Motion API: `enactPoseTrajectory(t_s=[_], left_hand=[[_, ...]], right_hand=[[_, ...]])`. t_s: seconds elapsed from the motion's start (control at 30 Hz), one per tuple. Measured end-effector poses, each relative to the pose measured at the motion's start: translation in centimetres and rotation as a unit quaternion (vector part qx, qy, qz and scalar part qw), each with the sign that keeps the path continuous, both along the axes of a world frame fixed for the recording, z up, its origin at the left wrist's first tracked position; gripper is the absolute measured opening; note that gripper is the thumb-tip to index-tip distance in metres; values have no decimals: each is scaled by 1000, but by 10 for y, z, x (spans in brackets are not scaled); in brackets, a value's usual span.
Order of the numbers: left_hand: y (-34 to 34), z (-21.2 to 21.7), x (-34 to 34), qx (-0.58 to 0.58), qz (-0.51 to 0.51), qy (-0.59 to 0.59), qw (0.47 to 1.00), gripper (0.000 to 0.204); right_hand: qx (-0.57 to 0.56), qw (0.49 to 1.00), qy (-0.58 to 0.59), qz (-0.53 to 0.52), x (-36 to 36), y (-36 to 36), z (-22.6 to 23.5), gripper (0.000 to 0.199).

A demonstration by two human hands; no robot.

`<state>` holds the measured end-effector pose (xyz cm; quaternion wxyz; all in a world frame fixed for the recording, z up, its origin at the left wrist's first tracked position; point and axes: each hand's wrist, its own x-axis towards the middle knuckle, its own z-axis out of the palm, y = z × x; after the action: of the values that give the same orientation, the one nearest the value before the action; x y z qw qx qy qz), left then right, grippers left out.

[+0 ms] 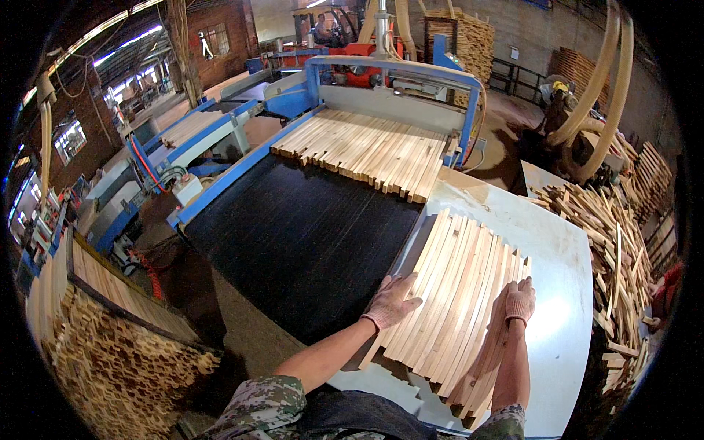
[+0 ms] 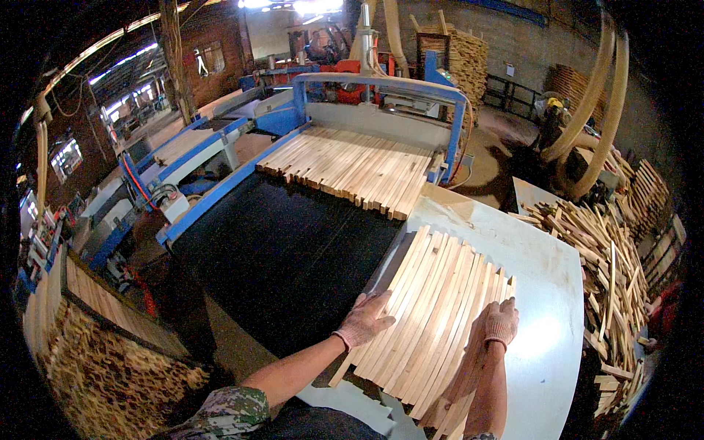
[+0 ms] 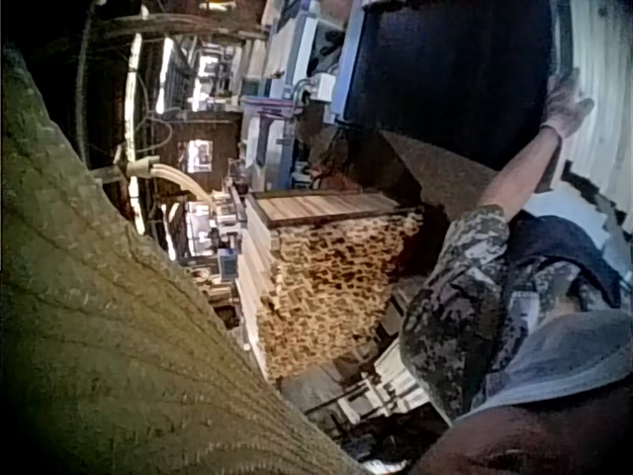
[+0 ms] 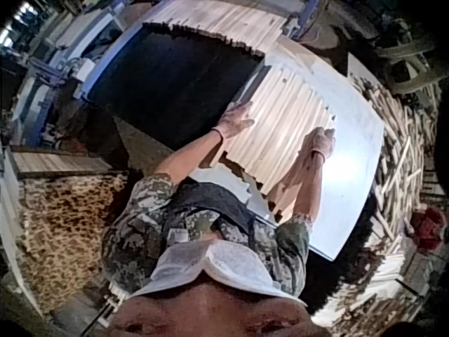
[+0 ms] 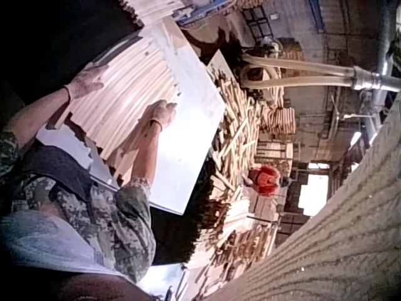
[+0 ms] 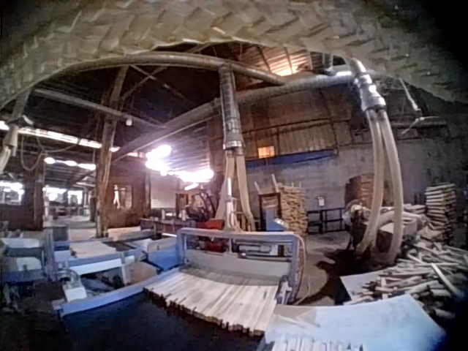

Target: The person picks up bundles of thin wood slats from large piles and places them onto a workbench, arranging them side-by-side into flat layers with gloved hands.

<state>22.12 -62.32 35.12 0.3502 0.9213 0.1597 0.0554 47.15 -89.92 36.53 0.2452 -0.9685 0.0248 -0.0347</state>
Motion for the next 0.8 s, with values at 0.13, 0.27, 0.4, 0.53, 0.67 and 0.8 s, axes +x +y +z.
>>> enactPoseTrajectory(t_s=[0.13,0.27,0.4,0.53,0.67,0.8], left_hand=[[3,-3,-1,6,1,4,1000,78],[-1,-1,0,8,7,6,1000,79],[1,-4,0,10,5,1,1000,80],[2,-4,-1,10,5,-9,1000,80],[1,0,0,-2,2,-17,1000,80],[4,-8,0,2,0,-31,1000,80]], right_hand=[[-7,1000,25,-2,-9,7,13,68],[-8,999,30,-7,-6,4,11,67],[-11,1000,25,1,-4,3,8,68],[-23,1000,22,0,-4,4,6,68],[-26,1000,9,0,0,1,1,69],[-22,1000,-2,9,-1,2,0,69]])
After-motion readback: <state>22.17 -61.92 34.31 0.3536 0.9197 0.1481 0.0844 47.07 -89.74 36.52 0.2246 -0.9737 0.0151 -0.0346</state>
